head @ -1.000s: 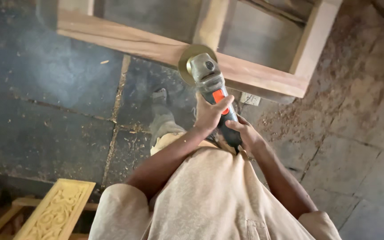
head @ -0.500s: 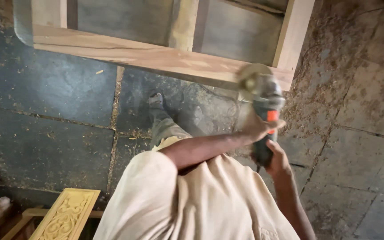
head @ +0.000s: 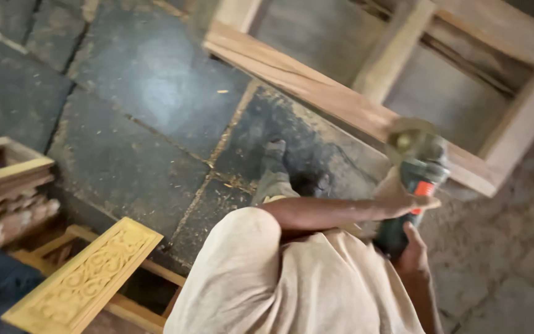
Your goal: The person uses an angle grinder with a sanding disc to smooth the surfaces of a wooden frame. They systematically move the tool along the edges and flat surfaces of the frame, occasionally repositioning the frame to access different sides.
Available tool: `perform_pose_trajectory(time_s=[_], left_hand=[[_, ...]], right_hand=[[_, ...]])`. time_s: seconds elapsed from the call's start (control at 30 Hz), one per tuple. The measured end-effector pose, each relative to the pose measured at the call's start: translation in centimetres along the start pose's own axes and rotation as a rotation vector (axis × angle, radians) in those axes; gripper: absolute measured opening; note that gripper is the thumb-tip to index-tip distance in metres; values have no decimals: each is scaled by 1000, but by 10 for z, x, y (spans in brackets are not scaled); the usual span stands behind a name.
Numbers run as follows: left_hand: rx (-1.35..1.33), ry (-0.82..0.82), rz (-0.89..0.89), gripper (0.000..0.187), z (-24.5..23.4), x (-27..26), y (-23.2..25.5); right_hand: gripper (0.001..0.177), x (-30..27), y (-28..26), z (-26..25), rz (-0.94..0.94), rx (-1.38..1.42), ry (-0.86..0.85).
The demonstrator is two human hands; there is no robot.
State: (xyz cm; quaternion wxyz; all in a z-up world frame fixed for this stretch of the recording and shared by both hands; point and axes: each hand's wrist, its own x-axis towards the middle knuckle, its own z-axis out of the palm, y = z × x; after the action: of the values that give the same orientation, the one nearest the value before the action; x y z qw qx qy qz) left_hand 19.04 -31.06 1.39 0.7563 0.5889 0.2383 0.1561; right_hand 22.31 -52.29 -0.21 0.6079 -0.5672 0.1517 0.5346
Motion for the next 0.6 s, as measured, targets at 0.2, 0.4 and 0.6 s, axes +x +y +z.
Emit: perform_pose_trajectory(time_s=[0.2, 0.4, 0.6], left_hand=[[-573, 263, -62, 75, -173, -12, 16], [-547, 598, -1, 54, -330, -23, 40], [-553, 657, 2, 36, -341, -38, 45]], right_hand=[[51, 87, 2, 173, 207, -298, -153], [52, 133, 14, 344, 203, -545, -435], [58, 116, 13, 371, 135, -610, -458]])
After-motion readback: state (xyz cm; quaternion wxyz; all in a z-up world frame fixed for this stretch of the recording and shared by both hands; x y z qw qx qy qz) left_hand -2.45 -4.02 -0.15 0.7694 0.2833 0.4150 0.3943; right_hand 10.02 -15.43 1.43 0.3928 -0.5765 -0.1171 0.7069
